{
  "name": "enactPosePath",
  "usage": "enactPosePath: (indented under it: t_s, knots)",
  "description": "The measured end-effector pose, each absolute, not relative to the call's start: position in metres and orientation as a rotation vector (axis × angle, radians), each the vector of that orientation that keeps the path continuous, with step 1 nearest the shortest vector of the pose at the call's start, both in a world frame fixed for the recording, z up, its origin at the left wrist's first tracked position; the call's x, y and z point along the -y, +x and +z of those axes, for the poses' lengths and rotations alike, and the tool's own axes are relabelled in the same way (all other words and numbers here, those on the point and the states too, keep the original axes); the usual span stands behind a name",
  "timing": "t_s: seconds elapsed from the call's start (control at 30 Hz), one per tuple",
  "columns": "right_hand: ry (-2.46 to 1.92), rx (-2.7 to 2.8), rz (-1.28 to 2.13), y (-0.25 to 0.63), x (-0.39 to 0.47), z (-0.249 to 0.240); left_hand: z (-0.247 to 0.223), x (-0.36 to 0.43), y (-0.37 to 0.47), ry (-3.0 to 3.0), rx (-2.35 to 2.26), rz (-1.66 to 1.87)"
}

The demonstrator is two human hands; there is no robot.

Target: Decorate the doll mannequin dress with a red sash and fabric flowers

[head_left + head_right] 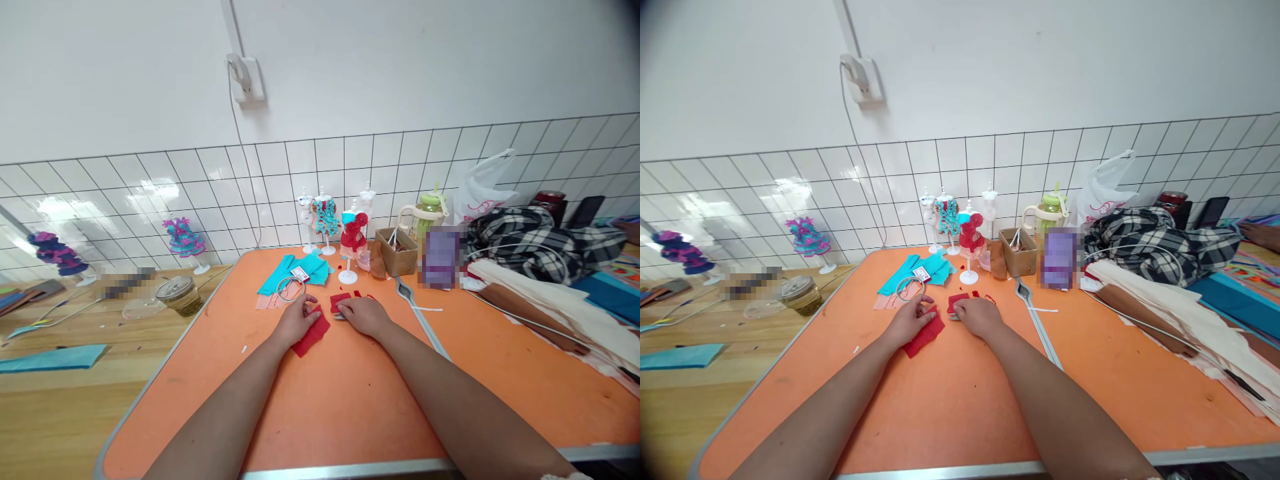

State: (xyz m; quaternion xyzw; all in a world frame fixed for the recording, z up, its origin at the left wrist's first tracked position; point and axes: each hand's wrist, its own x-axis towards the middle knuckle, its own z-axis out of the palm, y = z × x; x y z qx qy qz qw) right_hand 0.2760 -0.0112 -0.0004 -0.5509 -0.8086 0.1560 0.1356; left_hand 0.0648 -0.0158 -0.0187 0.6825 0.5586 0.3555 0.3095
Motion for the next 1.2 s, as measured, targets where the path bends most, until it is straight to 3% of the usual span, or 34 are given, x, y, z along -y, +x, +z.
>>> enactPosePath:
  t_s: [0.5, 0.73, 0.97, 1.2]
  knots:
    - [-1.620, 1.825, 0.496, 0.279, -0.004, -0.002, -0.005, 0.015, 0.066, 1.451, -1.446, 1.339]
    - [-1.562, 2.342, 0.144, 0.265, -0.004, -0.013, -0.008, 0.014, 0.068, 1.439, -1.432, 1.310]
    - [-1.621, 2.112, 0.209, 0.287, -0.009, 0.009, -0.022, 0.011, 0.076, 1.450, -1.374, 1.316]
    - [-1.911, 2.216, 0.312, 0.373, -0.019, 0.022, -0.024, 0.019, 0.090, 2.168, -1.452, 1.177]
